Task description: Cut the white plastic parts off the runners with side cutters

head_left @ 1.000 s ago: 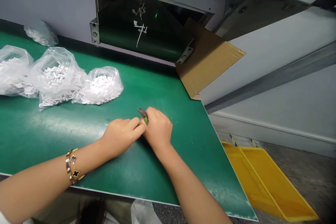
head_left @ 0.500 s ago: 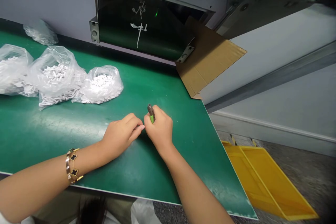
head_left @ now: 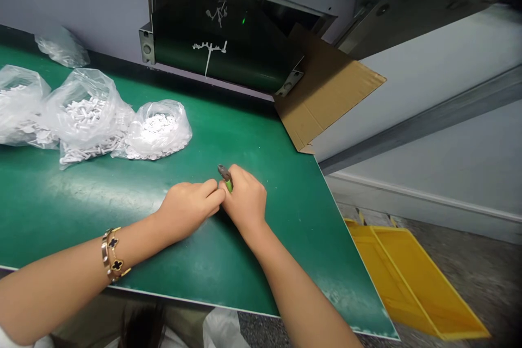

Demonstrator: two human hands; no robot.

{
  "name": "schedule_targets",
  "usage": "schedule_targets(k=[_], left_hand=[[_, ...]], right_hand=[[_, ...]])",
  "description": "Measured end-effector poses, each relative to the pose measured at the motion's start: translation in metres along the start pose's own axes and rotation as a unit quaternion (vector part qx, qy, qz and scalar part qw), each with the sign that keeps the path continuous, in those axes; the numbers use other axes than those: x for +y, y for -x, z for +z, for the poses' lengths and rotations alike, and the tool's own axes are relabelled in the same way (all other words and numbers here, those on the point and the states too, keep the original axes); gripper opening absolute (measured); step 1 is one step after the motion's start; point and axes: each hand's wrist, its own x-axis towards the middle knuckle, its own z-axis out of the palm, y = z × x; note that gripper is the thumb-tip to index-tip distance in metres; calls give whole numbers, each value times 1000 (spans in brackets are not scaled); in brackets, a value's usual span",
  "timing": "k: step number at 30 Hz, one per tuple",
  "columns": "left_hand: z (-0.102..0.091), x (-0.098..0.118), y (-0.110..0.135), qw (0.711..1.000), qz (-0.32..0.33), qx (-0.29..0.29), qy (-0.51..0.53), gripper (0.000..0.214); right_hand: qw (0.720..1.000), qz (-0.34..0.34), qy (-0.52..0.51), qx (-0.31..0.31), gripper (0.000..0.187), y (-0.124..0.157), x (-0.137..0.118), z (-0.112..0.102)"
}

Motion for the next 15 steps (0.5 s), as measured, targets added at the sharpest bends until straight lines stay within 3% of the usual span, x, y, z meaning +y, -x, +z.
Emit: schedule_targets(k=[7,11,15], left_hand=[[3,1,3,1000,-15,4,24,20],[1,2,4,996,-63,-5,63,17],[-1,2,4,990,-72,36,111,15]], right_hand=[[994,59,-86,-31,12,-1,-3,0],[973,95,-204,-48,11,-3,-2,-3],[951,112,-278,-69,10,-3,-2,-4]])
